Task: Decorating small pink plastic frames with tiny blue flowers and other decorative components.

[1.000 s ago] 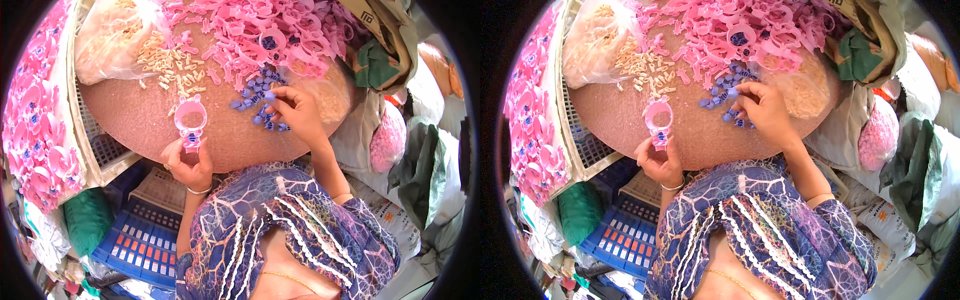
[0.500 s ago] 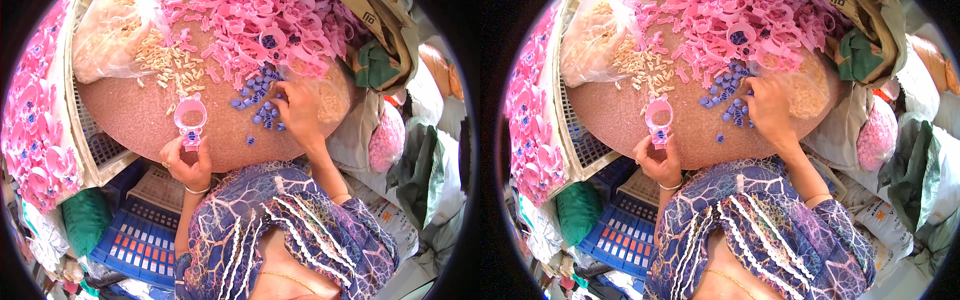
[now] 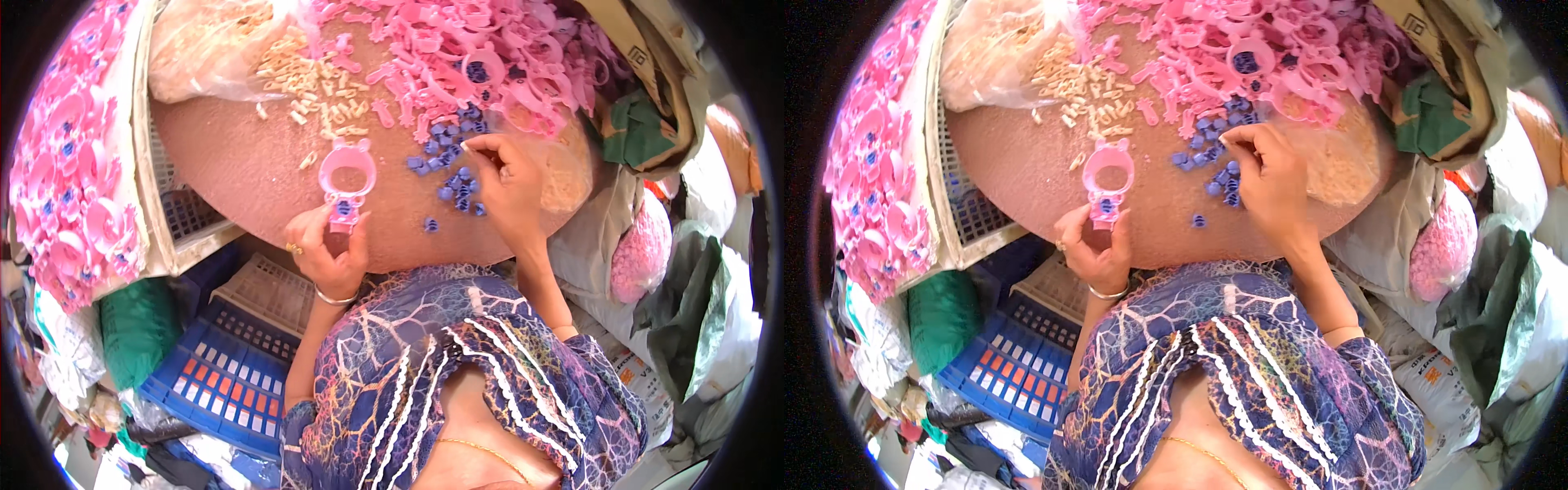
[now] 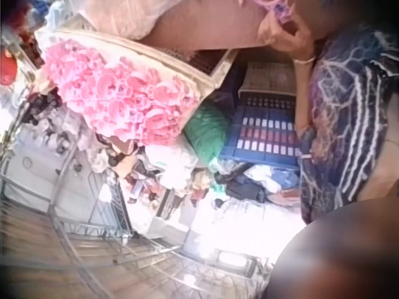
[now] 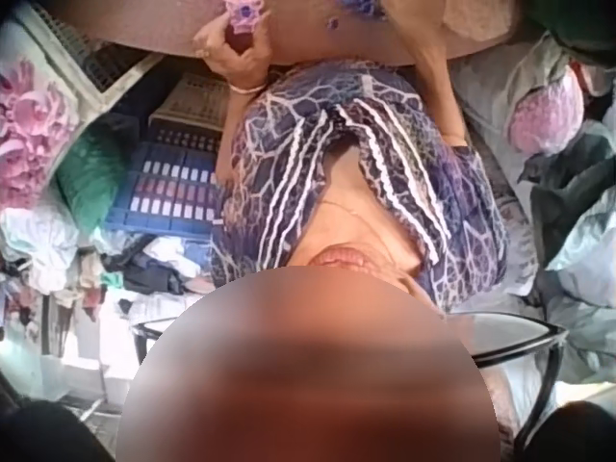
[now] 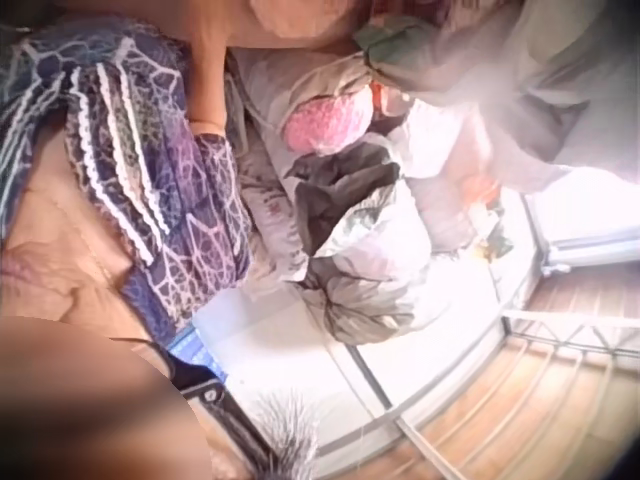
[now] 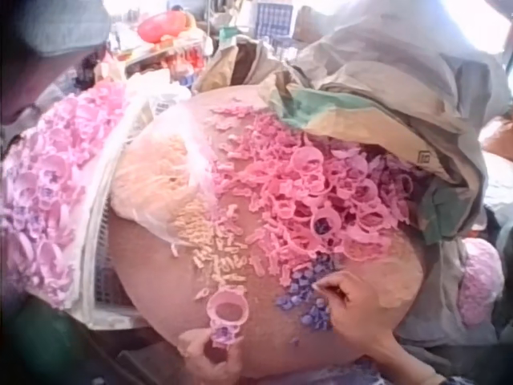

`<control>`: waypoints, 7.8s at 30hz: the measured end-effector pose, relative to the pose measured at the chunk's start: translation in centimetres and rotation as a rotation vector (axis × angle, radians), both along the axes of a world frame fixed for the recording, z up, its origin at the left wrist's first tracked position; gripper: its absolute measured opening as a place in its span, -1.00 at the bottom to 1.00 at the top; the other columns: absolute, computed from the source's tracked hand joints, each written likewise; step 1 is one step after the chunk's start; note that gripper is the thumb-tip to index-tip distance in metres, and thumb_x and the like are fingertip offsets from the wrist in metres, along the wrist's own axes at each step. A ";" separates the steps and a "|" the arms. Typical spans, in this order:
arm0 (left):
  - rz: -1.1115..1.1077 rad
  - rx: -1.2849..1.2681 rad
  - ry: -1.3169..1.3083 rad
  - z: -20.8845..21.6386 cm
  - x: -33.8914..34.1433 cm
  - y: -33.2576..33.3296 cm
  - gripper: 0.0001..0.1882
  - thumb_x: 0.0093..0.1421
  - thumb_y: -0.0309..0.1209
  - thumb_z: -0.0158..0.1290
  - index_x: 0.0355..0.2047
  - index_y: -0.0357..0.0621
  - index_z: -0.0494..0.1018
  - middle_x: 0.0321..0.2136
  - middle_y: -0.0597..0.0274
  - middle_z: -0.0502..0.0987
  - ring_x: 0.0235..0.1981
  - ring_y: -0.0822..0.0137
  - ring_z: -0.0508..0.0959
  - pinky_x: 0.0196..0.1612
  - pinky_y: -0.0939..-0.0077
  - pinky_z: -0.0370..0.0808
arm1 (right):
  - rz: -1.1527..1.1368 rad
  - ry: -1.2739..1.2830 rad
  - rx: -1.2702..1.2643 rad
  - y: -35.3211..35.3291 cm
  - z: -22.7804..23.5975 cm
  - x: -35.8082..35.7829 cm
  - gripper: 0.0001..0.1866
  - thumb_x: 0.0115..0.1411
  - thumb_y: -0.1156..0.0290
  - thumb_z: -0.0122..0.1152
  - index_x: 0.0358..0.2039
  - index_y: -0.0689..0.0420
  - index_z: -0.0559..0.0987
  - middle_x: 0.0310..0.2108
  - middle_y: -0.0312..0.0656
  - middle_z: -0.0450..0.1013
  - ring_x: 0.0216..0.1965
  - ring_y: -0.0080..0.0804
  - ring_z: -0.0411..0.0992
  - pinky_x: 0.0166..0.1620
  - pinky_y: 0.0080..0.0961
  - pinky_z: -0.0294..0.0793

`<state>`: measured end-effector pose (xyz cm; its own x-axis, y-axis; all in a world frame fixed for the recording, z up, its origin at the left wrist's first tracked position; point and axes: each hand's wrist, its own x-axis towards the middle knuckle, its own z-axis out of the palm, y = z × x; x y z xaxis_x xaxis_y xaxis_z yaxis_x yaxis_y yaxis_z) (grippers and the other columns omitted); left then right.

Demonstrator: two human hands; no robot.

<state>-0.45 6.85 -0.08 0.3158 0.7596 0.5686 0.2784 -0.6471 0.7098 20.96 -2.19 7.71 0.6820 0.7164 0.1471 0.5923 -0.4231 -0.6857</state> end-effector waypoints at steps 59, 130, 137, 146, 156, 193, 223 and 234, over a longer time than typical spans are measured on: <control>-0.072 0.282 -0.085 0.0 0.1 0.4 -0.56 0.02 -0.53 0.35 -0.11 -0.15 0.41 -0.18 0.12 0.58 -0.19 0.19 0.56 -0.13 0.23 0.55 | 0.673 -0.276 0.191 4.2 -0.2 -5.2 -0.61 -0.05 0.42 0.47 -0.15 -0.02 0.62 -0.35 -0.39 0.55 -0.29 -0.38 0.45 -0.12 -0.38 0.22; -0.185 0.352 0.075 0.9 0.2 0.6 -0.65 0.07 -0.49 0.28 -0.09 -0.08 0.61 -0.03 0.15 0.46 -0.04 0.15 0.52 -0.08 0.38 0.62 | 0.492 0.171 0.195 3.1 -0.7 -4.4 -0.52 0.02 0.52 0.41 0.00 0.17 0.52 0.04 0.00 0.41 0.07 -0.02 0.41 0.11 -0.26 0.40; -0.205 0.304 0.103 1.0 -0.1 0.2 -0.65 0.05 -0.57 0.26 -0.10 -0.27 0.59 -0.05 0.12 0.52 -0.04 0.12 0.54 -0.06 0.37 0.60 | 0.515 0.092 0.250 2.9 -0.7 -4.5 -0.51 0.04 0.44 0.43 0.01 0.17 0.52 -0.01 -0.03 0.44 0.04 -0.05 0.41 0.07 -0.28 0.41; -0.281 -1.082 -0.408 4.7 -3.0 -0.8 -0.74 0.41 -0.45 -0.05 -0.03 -0.37 0.51 -0.21 0.11 0.59 -0.22 0.39 0.58 -0.13 0.52 0.50 | 0.670 -0.166 0.257 4.4 -1.0 -5.4 -0.42 0.13 0.10 0.33 0.09 0.14 0.50 -0.12 -0.04 0.45 -0.12 -0.07 0.39 -0.05 -0.20 0.40; -0.278 -1.619 -0.796 2.3 -8.0 -4.8 -0.67 0.44 -0.24 -0.07 -0.07 -0.30 0.47 -0.13 0.05 0.59 -0.16 0.26 0.61 -0.12 0.49 0.57 | 0.846 -0.005 0.211 4.6 -3.4 -9.0 -0.68 0.06 0.29 0.38 -0.18 0.11 0.63 -0.26 -0.12 0.42 -0.21 -0.13 0.41 -0.10 -0.27 0.42; 0.058 -0.465 0.663 5.2 -5.0 -4.2 -0.66 0.22 -0.19 0.19 -0.18 -0.24 0.55 -0.34 0.03 0.40 -0.30 -0.02 0.53 -0.32 0.15 0.47 | 0.706 0.000 0.249 4.5 -5.2 -8.5 -0.73 -0.01 0.34 0.46 -0.29 0.14 0.66 -0.24 -0.14 0.43 -0.26 -0.19 0.38 -0.17 -0.33 0.39; 0.236 -0.043 0.211 1.2 1.5 -2.1 -0.44 -0.18 -0.39 0.47 -0.11 -0.14 0.56 -0.34 0.21 0.61 -0.25 0.15 0.52 -0.10 0.26 0.39 | 0.390 -0.447 -0.068 2.6 -2.5 -1.3 -0.76 0.03 0.34 0.37 -0.23 -0.03 0.65 -0.26 -0.36 0.55 -0.18 -0.32 0.39 -0.05 -0.28 0.24; 0.248 -0.062 0.205 1.3 1.7 -2.2 -0.40 -0.18 -0.33 0.46 -0.07 -0.09 0.53 -0.32 0.29 0.62 -0.22 0.22 0.55 -0.04 0.26 0.33 | 0.280 -0.602 -0.209 4.5 -2.5 -0.4 -0.83 0.09 0.36 0.29 -0.27 0.03 0.60 -0.29 -0.31 0.52 -0.17 -0.25 0.38 -0.08 -0.26 0.24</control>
<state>1.20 4.63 1.27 0.2204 0.8587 0.4626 0.5633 -0.4992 0.6584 20.52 2.29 5.19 0.3104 0.9078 0.2819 0.9501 -0.2863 -0.1241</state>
